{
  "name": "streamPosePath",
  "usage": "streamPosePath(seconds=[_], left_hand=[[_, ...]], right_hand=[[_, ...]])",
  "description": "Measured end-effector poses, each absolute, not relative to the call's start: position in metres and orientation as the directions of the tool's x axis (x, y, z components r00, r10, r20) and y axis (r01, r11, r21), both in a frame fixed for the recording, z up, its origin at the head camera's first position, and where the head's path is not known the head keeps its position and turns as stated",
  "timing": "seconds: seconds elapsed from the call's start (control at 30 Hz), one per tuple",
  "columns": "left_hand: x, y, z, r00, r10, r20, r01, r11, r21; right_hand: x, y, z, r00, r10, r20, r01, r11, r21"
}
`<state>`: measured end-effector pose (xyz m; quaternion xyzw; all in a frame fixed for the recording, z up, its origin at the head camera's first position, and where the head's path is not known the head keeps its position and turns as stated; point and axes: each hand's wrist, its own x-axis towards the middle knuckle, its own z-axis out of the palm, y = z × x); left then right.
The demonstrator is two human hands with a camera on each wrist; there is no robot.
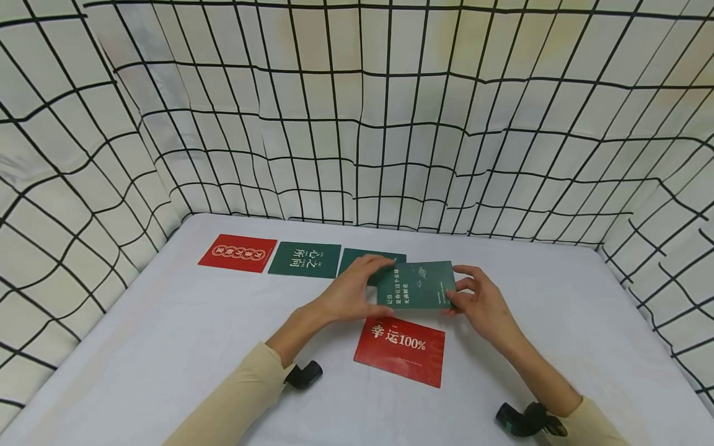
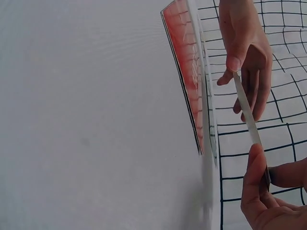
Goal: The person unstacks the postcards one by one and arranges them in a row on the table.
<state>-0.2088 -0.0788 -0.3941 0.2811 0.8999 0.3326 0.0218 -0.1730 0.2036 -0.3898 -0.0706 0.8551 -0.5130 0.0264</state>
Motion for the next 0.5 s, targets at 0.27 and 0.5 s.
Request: streamPosePath(seconds=[0.27,0.5], left_hand=[[-0.2143,-0.0768,-0.3926,-0.857,0.501,0.122,0.461,0.639,0.616],[-0.2173,-0.0741,-0.3944,-0.869,0.484,0.104,0.440,0.657,0.612]], right_hand=[[-0.1774,0.2081,-0.3898,-0.988,-0.151,0.022,-0.077,0.368,-0.927],[-0.1798,0.2106,-0.3920,-0.990,-0.143,0.020,-0.068,0.340,-0.938]])
